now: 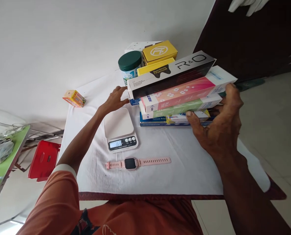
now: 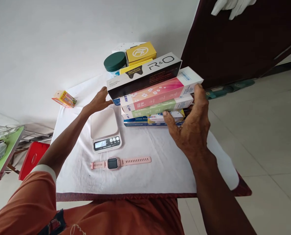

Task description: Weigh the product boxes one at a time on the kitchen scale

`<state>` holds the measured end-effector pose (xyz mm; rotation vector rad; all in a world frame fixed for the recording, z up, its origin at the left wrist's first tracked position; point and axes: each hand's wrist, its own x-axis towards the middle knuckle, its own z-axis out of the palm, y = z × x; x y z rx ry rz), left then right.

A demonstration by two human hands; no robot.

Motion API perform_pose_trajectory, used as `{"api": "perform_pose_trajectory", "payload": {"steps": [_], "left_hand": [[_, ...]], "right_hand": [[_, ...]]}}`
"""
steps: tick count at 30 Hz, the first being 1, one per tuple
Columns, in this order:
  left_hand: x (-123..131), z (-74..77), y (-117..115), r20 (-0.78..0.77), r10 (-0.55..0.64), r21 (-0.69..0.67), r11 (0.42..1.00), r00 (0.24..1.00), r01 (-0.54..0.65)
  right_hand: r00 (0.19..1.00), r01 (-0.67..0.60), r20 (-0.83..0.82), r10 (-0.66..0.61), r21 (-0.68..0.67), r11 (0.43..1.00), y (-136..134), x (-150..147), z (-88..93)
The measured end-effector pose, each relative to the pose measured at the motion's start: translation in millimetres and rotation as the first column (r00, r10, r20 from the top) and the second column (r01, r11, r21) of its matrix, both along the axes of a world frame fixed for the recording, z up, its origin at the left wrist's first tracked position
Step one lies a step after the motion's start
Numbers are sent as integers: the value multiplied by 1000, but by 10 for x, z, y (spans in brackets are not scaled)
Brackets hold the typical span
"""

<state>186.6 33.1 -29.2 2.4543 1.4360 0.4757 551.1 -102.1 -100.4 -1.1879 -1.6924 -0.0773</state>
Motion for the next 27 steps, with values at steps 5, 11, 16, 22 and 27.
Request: {"api": "perform_pose_trajectory", "payload": {"steps": [5, 11, 16, 22, 27], "left_hand": [[270, -100, 89, 54, -181, -126, 974, 982, 187], [337, 27, -28, 126, -91, -183, 976, 988, 114], [340, 106, -228, 212, -65, -288, 949, 975, 126], [210, 308, -340, 270, -68, -299, 942, 961, 151], [233, 571, -466, 460, -97, -163, 968, 883, 191]], "right_hand": [[1000, 8, 5, -8, -27, 1000, -29, -6, 33], [1000, 7, -24, -9, -93, 996, -49, -22, 69], [999, 32, 12, -31, -79, 996, -47, -29, 80], [998, 57, -1, -58, -90, 994, -49, -34, 75], [999, 43, -20, -45, -108, 993, -48, -38, 62]]}}
